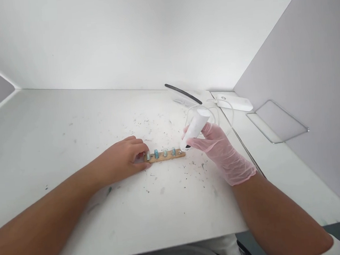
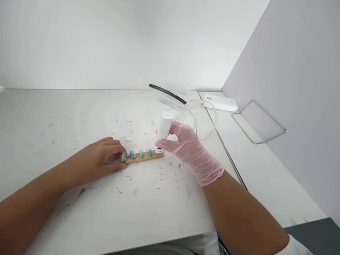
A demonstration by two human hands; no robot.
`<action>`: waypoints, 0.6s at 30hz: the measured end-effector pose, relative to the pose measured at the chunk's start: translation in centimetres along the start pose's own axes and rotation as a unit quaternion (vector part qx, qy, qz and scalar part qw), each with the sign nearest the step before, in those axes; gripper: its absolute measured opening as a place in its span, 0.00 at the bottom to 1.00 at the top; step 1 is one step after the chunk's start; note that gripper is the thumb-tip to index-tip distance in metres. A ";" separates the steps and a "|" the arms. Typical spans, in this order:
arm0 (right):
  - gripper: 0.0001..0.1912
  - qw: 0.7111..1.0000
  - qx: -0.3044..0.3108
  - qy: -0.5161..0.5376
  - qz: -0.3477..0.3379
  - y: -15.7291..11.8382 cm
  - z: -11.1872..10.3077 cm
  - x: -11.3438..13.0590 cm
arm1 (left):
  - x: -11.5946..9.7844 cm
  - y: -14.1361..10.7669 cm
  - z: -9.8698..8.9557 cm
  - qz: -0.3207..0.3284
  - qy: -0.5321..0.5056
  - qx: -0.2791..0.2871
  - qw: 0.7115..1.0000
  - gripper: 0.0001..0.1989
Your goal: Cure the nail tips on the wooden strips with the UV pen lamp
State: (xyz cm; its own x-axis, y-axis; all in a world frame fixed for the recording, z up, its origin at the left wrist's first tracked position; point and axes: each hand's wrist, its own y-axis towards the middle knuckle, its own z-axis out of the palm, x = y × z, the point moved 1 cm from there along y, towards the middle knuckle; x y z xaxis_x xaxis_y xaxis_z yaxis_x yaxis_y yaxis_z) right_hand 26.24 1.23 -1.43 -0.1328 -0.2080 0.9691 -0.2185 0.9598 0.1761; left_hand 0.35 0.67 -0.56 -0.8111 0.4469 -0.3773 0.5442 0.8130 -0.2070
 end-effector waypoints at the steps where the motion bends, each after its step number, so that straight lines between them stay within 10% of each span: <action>1: 0.09 1.000 0.003 -0.003 0.003 0.0 0.1 0.0 | 0.0 -0.1 -0.1 -0.006 0.003 0.006 1.000 0.12; 18: 0.07 1.000 0.002 -0.016 -0.021 0.1 0.4 0.0 | 1.3 0.0 0.1 0.005 0.021 0.023 0.999 0.16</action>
State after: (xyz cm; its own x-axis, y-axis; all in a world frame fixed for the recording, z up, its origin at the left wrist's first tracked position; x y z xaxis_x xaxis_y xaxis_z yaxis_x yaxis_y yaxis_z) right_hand 25.86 1.28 -1.48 -0.1548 -0.2532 0.9549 -0.2277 0.9497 0.2150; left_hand -0.63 1.24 -1.12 -0.8139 0.4707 -0.3405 0.5603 0.7911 -0.2456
